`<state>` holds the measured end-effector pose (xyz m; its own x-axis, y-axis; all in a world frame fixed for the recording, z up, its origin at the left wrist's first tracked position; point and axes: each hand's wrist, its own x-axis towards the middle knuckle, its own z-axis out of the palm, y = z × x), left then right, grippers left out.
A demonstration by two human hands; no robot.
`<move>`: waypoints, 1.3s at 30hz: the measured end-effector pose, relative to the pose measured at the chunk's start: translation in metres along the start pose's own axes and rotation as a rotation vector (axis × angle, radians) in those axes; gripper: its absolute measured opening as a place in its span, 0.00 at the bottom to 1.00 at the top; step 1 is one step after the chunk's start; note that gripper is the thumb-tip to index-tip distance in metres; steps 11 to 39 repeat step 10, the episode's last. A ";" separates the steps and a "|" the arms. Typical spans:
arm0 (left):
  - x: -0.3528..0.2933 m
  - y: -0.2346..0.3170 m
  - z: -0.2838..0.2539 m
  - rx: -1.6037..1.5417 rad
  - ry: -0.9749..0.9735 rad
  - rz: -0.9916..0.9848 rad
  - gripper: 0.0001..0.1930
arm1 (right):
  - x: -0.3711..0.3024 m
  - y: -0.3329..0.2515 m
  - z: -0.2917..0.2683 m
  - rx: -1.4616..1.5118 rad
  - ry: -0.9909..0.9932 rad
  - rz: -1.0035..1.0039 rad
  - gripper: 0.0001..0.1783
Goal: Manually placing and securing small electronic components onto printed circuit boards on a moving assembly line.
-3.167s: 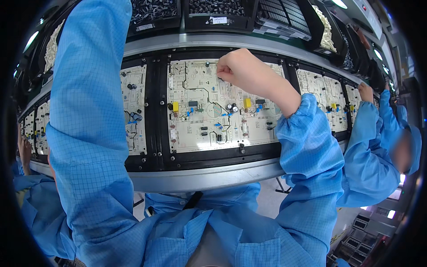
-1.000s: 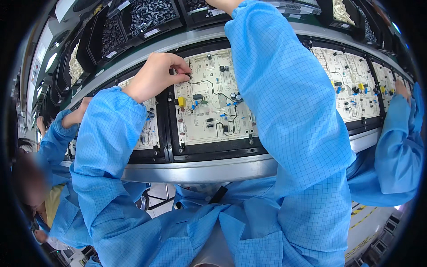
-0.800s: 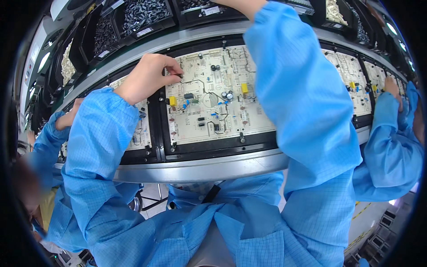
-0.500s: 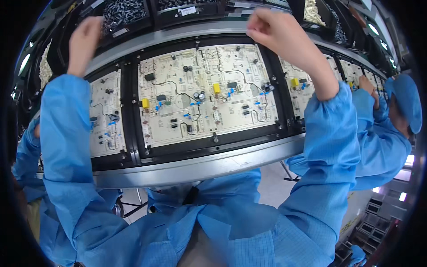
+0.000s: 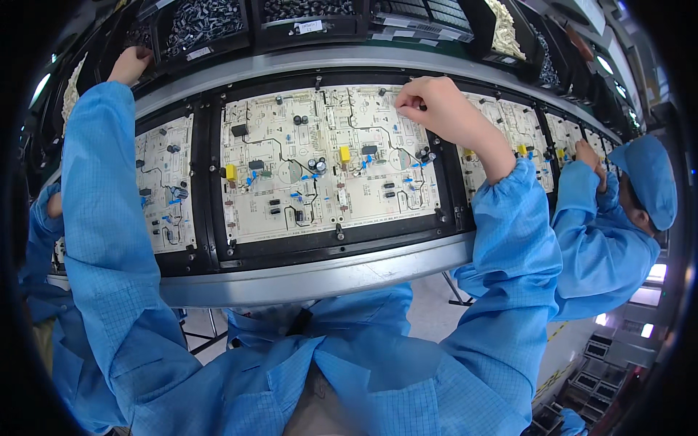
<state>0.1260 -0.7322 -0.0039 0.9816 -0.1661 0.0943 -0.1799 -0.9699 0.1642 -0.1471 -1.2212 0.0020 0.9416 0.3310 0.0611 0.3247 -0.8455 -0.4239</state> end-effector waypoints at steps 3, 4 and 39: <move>-0.002 0.002 -0.004 0.018 0.033 0.011 0.17 | 0.001 0.002 0.000 0.015 -0.005 -0.015 0.08; -0.003 0.007 -0.006 0.018 0.032 0.011 0.17 | 0.001 0.002 0.000 0.028 -0.013 -0.027 0.08; -0.003 0.013 -0.013 0.096 0.027 0.001 0.15 | 0.001 -0.004 0.001 -0.049 0.004 0.025 0.08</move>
